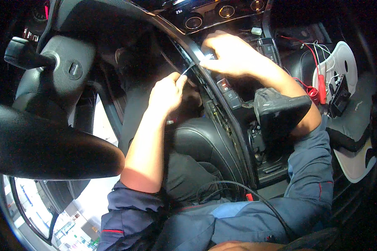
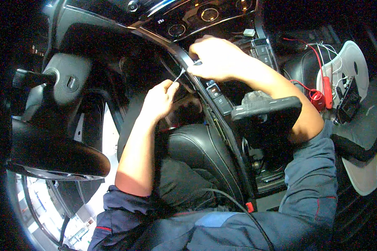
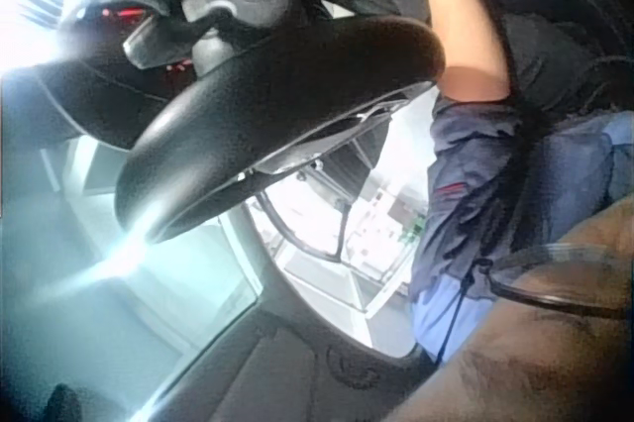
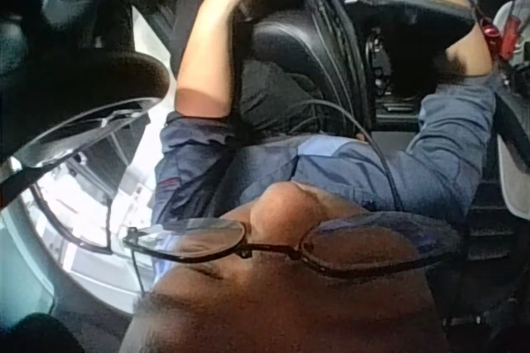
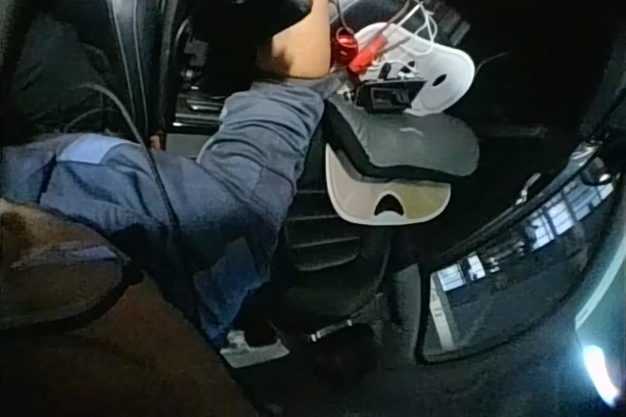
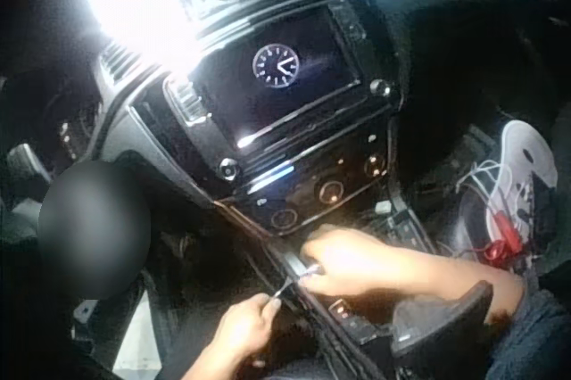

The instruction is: The person sits in the driver seat and works on the car's center console, connecting red and black wires to the stereo unit and using a blue pry tool to remove and reposition interior trim panels. The person handles the stereo unit, wiring harness, and trim pieces throughout the clip.

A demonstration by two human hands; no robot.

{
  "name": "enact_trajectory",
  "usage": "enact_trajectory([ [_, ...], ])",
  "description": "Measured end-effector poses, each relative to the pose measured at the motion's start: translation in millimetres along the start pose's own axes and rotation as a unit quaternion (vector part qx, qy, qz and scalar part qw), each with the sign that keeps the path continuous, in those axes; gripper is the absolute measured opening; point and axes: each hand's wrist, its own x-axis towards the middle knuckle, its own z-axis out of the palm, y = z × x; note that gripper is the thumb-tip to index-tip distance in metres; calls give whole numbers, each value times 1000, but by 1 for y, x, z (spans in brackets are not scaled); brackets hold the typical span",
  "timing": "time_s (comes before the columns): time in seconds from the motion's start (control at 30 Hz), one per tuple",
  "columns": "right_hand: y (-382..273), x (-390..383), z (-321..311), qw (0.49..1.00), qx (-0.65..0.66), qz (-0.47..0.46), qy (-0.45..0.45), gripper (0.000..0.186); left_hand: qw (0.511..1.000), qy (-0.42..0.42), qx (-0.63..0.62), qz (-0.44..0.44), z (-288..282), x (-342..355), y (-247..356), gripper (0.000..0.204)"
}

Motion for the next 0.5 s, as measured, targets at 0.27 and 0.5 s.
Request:
enact_trajectory([
  [0.27,-15,17,-5,992,-92,57,-62,57,996,75,-41,-36,16,6,0,57],
  [0.5,-18,32,2,975,-179,31,-125,65,993,84,-60,-58,33,15,-5,63],
])
